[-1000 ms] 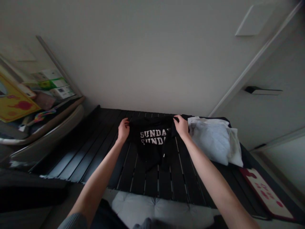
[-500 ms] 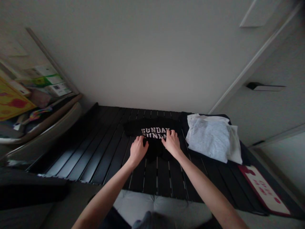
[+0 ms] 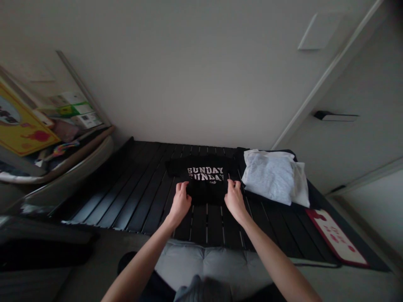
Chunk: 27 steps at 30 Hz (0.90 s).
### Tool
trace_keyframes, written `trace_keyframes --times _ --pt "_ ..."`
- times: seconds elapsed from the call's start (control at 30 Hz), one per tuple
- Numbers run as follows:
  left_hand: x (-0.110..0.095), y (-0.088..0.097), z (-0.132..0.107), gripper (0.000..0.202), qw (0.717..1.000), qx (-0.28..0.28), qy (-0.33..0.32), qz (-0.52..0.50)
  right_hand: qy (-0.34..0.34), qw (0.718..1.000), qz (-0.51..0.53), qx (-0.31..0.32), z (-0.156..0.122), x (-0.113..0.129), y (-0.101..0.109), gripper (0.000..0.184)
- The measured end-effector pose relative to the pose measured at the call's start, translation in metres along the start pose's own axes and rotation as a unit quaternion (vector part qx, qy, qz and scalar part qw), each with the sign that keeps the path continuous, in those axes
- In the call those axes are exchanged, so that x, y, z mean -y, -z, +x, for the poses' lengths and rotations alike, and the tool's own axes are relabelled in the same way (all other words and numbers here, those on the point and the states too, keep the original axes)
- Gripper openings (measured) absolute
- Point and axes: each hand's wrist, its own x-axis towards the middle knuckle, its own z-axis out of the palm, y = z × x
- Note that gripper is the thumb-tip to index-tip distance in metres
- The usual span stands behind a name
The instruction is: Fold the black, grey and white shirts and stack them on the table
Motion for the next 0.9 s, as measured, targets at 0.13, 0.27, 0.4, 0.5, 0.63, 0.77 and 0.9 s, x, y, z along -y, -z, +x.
trace_keyframes --times 0.13,0.27,0.4,0.5,0.63,0.77,0.9 --pt "0.028 0.032 -0.012 0.055 0.999 -0.025 0.006 0.037 -0.024 0.999 -0.047 -0.009 -0.014 -0.018 0.015 0.048" --pt "0.048 0.042 -0.037 0.055 0.999 0.02 0.014 0.045 -0.013 0.993 -0.11 0.045 -0.039 -0.019 0.017 0.041" --pt "0.053 0.038 -0.054 0.054 0.997 0.031 0.048 0.045 -0.01 0.984 -0.179 0.024 -0.058 -0.007 0.018 0.038" --pt "0.052 0.042 -0.05 0.049 0.996 0.024 0.086 0.02 0.016 0.985 -0.166 -0.047 -0.063 0.01 0.016 0.037" --pt "0.051 0.05 -0.035 0.05 0.988 0.019 0.148 -0.04 0.135 0.99 -0.018 -0.047 -0.075 0.048 0.003 0.043" --pt "0.048 0.047 -0.031 0.065 0.978 0.047 0.174 -0.106 0.254 0.961 0.104 -0.001 -0.097 0.092 -0.011 0.051" --pt "0.034 0.042 -0.033 0.065 0.948 0.042 0.2 -0.243 0.237 0.961 0.132 0.045 -0.111 0.125 -0.016 0.065"
